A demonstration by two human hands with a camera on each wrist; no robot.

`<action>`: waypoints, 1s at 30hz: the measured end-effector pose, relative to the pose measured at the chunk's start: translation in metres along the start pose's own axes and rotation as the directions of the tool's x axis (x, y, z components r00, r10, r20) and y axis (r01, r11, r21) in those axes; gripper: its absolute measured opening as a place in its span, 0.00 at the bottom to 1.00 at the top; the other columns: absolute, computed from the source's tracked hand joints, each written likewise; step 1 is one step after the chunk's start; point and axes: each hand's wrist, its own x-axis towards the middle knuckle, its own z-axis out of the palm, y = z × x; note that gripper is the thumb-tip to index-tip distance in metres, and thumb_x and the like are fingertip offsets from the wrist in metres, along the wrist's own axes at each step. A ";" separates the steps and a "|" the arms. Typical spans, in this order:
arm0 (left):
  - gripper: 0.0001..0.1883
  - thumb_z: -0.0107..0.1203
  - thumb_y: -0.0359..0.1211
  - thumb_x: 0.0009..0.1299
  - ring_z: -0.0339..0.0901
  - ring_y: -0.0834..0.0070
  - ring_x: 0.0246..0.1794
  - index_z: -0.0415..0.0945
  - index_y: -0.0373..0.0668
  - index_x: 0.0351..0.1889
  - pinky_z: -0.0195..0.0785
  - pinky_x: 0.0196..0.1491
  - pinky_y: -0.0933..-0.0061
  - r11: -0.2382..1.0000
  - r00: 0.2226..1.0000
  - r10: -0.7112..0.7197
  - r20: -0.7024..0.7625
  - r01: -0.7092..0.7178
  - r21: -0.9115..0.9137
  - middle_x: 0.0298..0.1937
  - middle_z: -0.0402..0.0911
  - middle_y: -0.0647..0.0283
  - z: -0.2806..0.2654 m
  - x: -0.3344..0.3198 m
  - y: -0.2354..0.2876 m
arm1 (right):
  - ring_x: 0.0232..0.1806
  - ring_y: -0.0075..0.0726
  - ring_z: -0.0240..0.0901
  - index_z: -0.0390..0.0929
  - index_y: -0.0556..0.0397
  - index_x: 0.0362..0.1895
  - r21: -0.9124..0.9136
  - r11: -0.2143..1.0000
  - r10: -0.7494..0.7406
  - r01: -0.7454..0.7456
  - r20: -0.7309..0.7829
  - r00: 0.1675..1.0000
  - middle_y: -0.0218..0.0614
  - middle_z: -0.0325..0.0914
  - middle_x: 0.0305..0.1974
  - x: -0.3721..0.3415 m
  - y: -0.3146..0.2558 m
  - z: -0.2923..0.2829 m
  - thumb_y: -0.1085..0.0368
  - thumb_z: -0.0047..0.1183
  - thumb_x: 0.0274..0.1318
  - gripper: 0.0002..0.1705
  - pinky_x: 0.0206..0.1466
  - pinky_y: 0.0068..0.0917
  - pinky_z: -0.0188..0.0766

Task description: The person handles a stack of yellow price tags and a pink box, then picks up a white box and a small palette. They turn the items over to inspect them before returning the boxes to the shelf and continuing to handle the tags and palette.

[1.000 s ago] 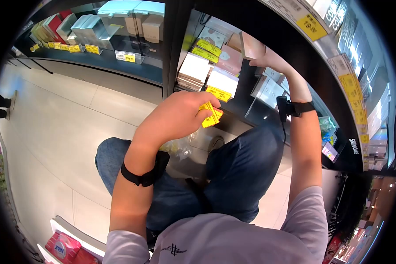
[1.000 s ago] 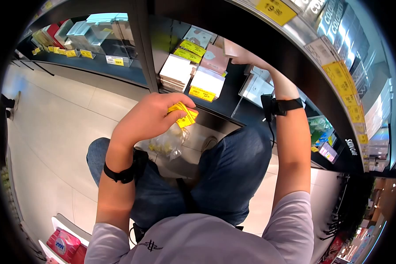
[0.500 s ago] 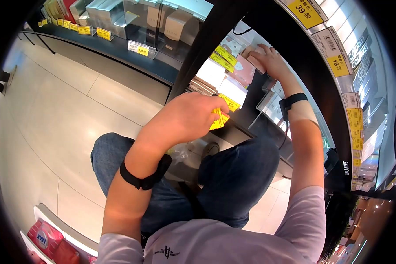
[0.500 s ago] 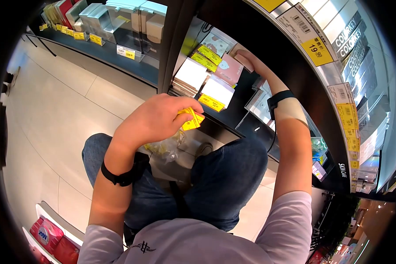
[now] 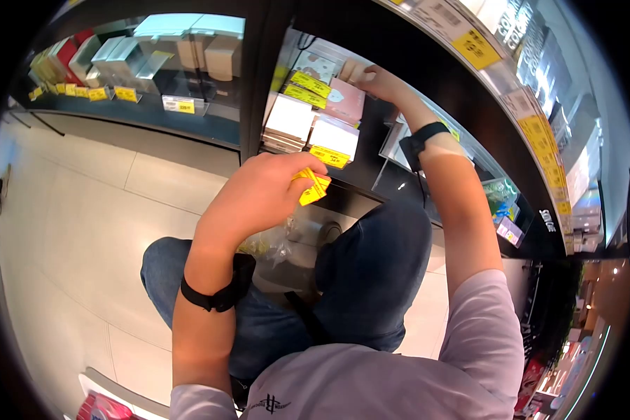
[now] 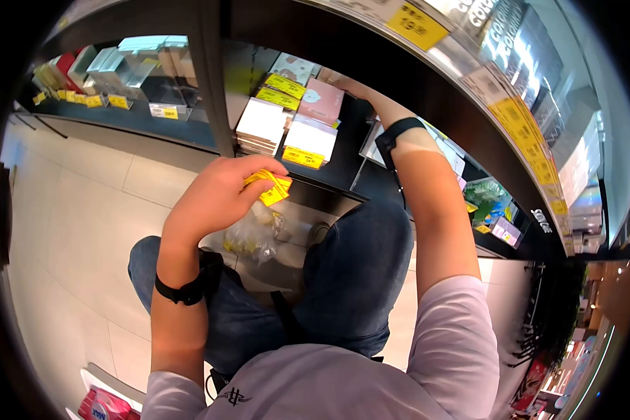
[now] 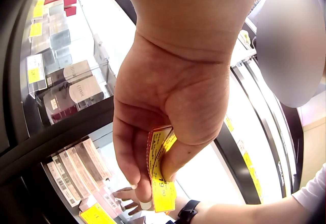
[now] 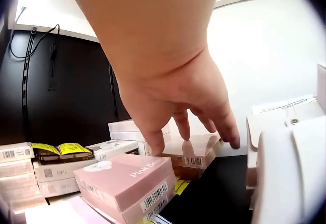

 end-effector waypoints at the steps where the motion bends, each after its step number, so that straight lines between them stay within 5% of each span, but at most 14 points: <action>1: 0.09 0.55 0.29 0.68 0.80 0.56 0.41 0.78 0.43 0.46 0.71 0.43 0.64 1.000 1.000 0.002 -0.002 -0.002 0.015 0.41 0.84 0.57 0.000 0.000 0.000 | 0.41 0.38 0.80 0.75 0.60 0.57 0.034 0.998 0.057 -0.060 0.073 0.996 0.49 0.82 0.38 -0.002 -0.006 -0.001 0.53 0.58 0.51 0.32 0.47 0.31 0.74; 5: 0.09 0.55 0.28 0.68 0.81 0.58 0.41 0.78 0.42 0.46 0.72 0.45 0.67 0.999 1.000 -0.029 0.005 0.028 0.026 0.42 0.84 0.57 0.002 0.001 -0.002 | 0.51 0.41 0.76 0.76 0.51 0.58 -0.057 0.998 0.009 -0.004 0.081 0.997 0.45 0.80 0.49 -0.016 -0.027 -0.025 0.50 0.60 0.51 0.32 0.57 0.35 0.70; 11: 0.09 0.54 0.27 0.70 0.82 0.63 0.39 0.78 0.41 0.47 0.72 0.44 0.70 0.992 0.990 -0.127 0.067 0.128 -0.017 0.41 0.84 0.57 0.000 0.004 0.005 | 0.52 0.42 0.76 0.76 0.52 0.58 -0.291 0.956 -0.020 -0.032 -0.174 0.985 0.46 0.79 0.50 -0.005 -0.008 -0.016 0.49 0.60 0.51 0.32 0.57 0.36 0.70; 30: 0.09 0.53 0.27 0.71 0.83 0.67 0.38 0.78 0.40 0.48 0.73 0.42 0.72 0.992 0.991 -0.124 0.054 0.124 -0.002 0.40 0.85 0.57 0.002 0.006 -0.002 | 0.54 0.47 0.76 0.75 0.54 0.58 -0.350 0.935 -0.039 -0.051 -0.244 0.969 0.47 0.79 0.52 0.004 -0.011 0.013 0.48 0.62 0.49 0.35 0.58 0.36 0.71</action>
